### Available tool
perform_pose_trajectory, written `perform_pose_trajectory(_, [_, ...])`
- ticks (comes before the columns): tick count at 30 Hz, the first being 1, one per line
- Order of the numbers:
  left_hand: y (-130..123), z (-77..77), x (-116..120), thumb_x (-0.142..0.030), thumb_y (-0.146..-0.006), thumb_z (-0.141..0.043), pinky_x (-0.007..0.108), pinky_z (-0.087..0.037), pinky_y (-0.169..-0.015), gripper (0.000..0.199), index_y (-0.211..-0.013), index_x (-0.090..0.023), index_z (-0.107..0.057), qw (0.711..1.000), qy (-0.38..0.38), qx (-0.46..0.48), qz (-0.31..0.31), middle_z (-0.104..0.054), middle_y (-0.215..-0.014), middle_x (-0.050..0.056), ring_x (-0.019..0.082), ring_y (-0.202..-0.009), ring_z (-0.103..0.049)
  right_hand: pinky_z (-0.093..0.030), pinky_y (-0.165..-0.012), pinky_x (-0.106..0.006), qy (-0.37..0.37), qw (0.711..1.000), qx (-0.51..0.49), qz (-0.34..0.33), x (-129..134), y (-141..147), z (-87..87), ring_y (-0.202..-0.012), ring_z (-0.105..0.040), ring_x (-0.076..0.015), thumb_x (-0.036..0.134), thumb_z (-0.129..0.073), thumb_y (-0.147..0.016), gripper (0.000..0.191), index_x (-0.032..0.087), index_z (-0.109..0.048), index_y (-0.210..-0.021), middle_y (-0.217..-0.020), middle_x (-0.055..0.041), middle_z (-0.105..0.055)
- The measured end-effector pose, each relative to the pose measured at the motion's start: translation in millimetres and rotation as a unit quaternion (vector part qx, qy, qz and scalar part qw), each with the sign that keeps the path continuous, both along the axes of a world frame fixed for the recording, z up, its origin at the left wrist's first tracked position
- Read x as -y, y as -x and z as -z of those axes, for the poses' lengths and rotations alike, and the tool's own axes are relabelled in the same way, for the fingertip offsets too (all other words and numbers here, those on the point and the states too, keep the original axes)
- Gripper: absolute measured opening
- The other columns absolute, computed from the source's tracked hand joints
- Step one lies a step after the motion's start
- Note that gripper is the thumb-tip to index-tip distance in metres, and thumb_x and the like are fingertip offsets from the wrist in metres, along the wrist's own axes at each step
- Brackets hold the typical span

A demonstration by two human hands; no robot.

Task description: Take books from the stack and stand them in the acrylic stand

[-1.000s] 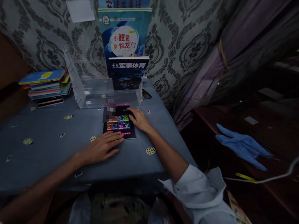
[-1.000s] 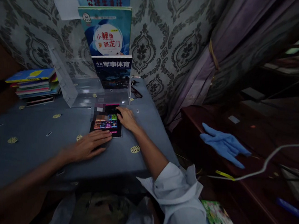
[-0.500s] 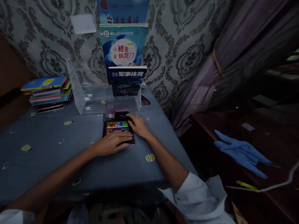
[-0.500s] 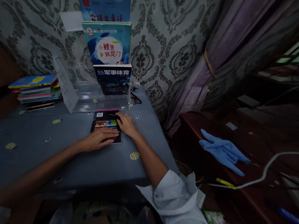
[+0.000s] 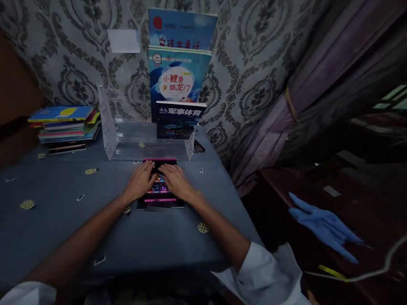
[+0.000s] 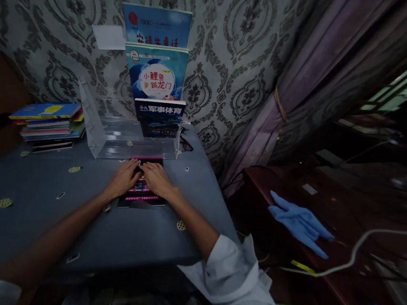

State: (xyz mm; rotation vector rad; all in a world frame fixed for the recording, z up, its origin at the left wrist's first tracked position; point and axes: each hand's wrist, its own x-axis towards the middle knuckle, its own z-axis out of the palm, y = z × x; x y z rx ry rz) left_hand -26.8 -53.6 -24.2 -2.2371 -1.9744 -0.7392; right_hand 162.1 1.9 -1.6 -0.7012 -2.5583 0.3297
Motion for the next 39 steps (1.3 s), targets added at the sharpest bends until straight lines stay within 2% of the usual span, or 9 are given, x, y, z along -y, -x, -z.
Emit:
perform_pose_trajectory(2, [-1, 2.5, 0, -0.027, -0.096, -0.048, 0.049, -0.038, -0.116, 0.044, -0.137, -0.012, -0.054, 1.0, 0.0, -0.002, -0.009, -0.057, -0.143, 0.018, 0.029, -0.137, -0.05, -0.039, -0.114, -0.046, -0.003, 1.0, 0.027, -0.014, -3, 18, 1.7, -0.134, -0.053, -0.025, 0.009, -0.05, -0.093, 0.045, 0.018, -0.058, -0.136, -0.137, -0.0146, -0.063])
perform_pose_trajectory(5, [-4, 2.8, 0, -0.027, -0.097, -0.046, 0.048, -0.038, -0.115, 0.045, -0.139, -0.012, -0.051, 1.0, 0.001, -0.012, -0.015, -0.056, -0.144, 0.018, 0.028, -0.138, -0.049, -0.036, -0.116, -0.046, 0.002, 0.999, 0.045, -0.006, -16, 32, 14.8, -0.138, -0.05, -0.0244, 0.008, -0.05, -0.092, 0.047, 0.015, -0.057, -0.138, -0.142, -0.0157, -0.06])
perform_pose_trajectory(8, [-8, -0.2, 2, -0.03, -0.099, -0.045, 0.047, -0.038, -0.115, 0.045, -0.139, -0.01, -0.052, 0.999, 0.008, -0.028, -0.024, -0.056, -0.145, 0.018, 0.028, -0.138, -0.049, -0.031, -0.12, -0.047, 0.011, 0.999, 0.021, 0.036, -29, 26, 29.6, -0.141, -0.046, -0.0222, 0.012, -0.047, -0.096, 0.044, 0.016, -0.056, -0.139, -0.147, -0.0141, -0.056])
perform_pose_trajectory(11, [-11, -4.7, 4, -0.03, -0.1, -0.045, 0.045, -0.037, -0.116, 0.045, -0.138, -0.009, -0.053, 0.998, 0.017, -0.039, -0.038, -0.054, -0.146, 0.018, 0.028, -0.139, -0.048, -0.029, -0.121, -0.049, 0.028, 0.997, 0.003, 0.079, -36, 11, 33.8, -0.142, -0.045, -0.0222, 0.018, -0.044, -0.099, 0.042, 0.017, -0.056, -0.139, -0.149, -0.0134, -0.054])
perform_pose_trajectory(19, [-17, -20.0, 11, -0.027, -0.1, -0.045, 0.042, -0.035, -0.117, 0.044, -0.139, -0.008, -0.053, 0.996, 0.058, -0.046, -0.045, -0.051, -0.15, 0.018, 0.026, -0.142, -0.045, -0.035, -0.118, -0.052, 0.061, 0.988, -0.024, 0.137, -25, -9, 22.7, -0.142, -0.047, -0.0267, 0.019, -0.046, -0.096, 0.041, 0.014, -0.061, -0.134, -0.146, -0.0173, -0.056])
perform_pose_trajectory(26, [-5, -23.5, 15, -0.027, -0.098, -0.044, 0.044, -0.036, -0.116, 0.044, -0.138, -0.012, -0.055, 0.998, 0.063, -0.03, 0.002, -0.053, -0.149, 0.015, 0.025, -0.142, -0.045, -0.042, -0.112, -0.046, 0.037, 0.99, -0.027, 0.134, 10, -23, 11.2, -0.131, -0.057, -0.0272, 0.022, -0.053, -0.094, 0.036, 0.016, -0.067, -0.127, -0.138, -0.0155, -0.063])
perform_pose_trajectory(30, [12, -20.0, 12, -0.027, -0.097, -0.043, 0.044, -0.036, -0.116, 0.042, -0.135, -0.015, -0.059, 0.996, 0.071, -0.012, 0.053, -0.056, -0.146, 0.012, 0.024, -0.139, -0.049, -0.047, -0.1, -0.046, 0.018, 0.992, -0.021, 0.125, 36, -29, -3.6, -0.112, -0.063, -0.0274, 0.022, -0.053, -0.095, 0.03, 0.017, -0.071, -0.119, -0.12, -0.0139, -0.073])
perform_pose_trajectory(33, [19, -20.4, 12, -0.029, -0.098, -0.041, 0.047, -0.034, -0.117, 0.041, -0.132, -0.017, -0.061, 0.993, 0.085, -0.008, 0.077, -0.059, -0.144, 0.011, 0.024, -0.138, -0.05, -0.048, -0.093, -0.042, 0.034, 0.993, -0.055, 0.103, 47, -31, -9.2, -0.101, -0.064, -0.025, 0.022, -0.054, -0.095, 0.026, 0.019, -0.074, -0.113, -0.104, -0.0108, -0.076])
perform_pose_trajectory(39, [-4, -32.3, 24, -0.046, -0.1, -0.046, 0.051, -0.032, -0.117, 0.052, -0.136, -0.01, -0.056, 0.992, 0.096, -0.066, 0.055, -0.054, -0.146, 0.02, 0.032, -0.141, -0.045, -0.05, -0.083, -0.034, 0.124, 0.977, -0.143, 0.099, 40, -32, -3.0, -0.087, -0.064, -0.02, 0.021, -0.054, -0.095, 0.026, 0.021, -0.076, -0.109, -0.088, -0.0057, -0.076])
